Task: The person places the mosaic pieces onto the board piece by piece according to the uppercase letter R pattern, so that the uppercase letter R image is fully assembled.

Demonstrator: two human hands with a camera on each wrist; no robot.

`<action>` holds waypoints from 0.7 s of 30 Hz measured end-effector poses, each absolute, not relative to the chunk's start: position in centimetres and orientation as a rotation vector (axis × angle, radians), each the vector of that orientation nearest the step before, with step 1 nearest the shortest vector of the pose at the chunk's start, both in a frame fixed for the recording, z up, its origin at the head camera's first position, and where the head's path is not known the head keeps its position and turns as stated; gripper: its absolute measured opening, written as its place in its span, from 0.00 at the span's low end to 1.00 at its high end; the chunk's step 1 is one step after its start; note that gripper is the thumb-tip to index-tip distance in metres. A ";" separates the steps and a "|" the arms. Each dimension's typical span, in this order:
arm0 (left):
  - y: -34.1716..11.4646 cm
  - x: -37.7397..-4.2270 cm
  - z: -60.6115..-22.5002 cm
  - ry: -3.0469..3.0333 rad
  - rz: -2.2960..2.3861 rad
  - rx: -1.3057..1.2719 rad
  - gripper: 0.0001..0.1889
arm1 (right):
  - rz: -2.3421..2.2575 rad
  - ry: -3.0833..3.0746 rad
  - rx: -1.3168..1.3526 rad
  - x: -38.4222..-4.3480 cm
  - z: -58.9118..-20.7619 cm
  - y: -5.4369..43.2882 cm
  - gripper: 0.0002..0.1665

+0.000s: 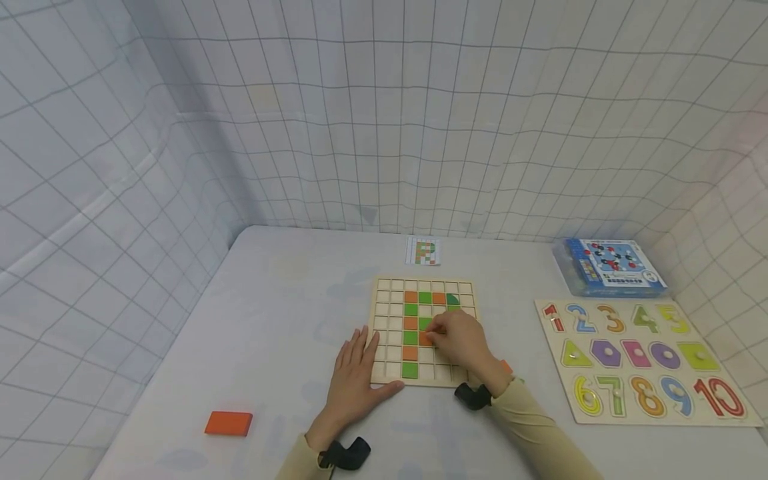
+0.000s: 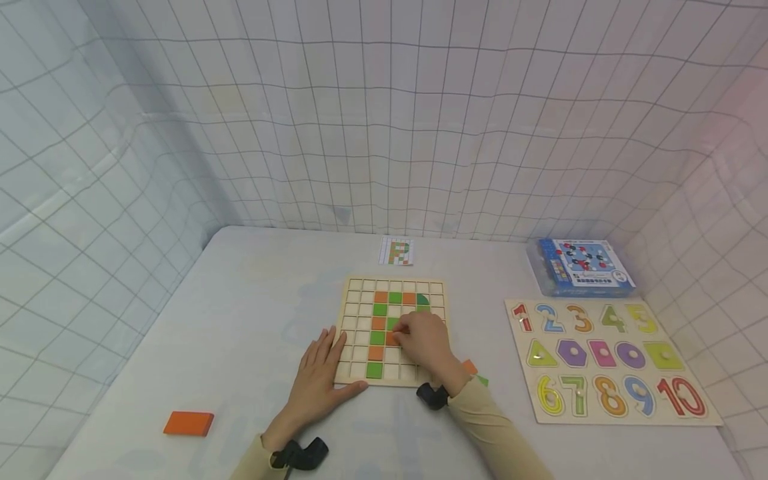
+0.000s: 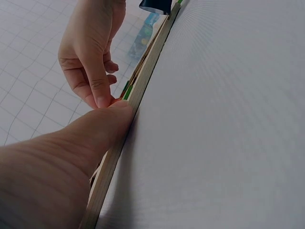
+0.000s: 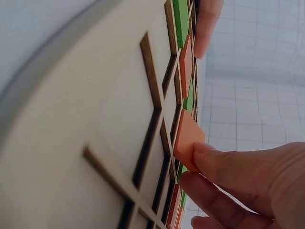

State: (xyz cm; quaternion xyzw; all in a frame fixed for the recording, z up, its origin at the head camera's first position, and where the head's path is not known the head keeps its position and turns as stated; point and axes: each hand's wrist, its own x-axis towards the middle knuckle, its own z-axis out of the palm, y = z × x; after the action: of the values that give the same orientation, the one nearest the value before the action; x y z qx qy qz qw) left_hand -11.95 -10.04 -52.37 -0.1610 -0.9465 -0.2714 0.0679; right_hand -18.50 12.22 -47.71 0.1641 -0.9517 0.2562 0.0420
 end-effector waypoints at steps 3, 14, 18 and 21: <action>-10.0 -11.9 -52.4 -2.852 -0.816 -0.486 0.51 | 0.755 -2.907 0.500 -18.5 -47.6 12.1 0.05; -10.1 -11.9 -52.4 -2.844 -0.819 -0.489 0.51 | 0.665 -2.923 0.505 -18.3 -47.7 12.0 0.06; -10.1 -11.9 -52.5 -2.841 -0.808 -0.490 0.51 | 0.659 -2.937 0.499 -18.3 -47.7 12.1 0.04; -10.1 -11.9 -52.5 -2.841 -0.802 -0.491 0.51 | 0.659 -2.922 0.538 -18.3 -47.7 12.2 0.03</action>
State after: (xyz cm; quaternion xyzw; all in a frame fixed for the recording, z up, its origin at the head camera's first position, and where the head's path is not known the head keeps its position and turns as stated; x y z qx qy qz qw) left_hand -11.94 -10.08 -52.46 -0.1635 -0.9467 -0.2674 0.0743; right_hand -18.34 12.20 -47.69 0.1767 -0.9590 0.2162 0.0492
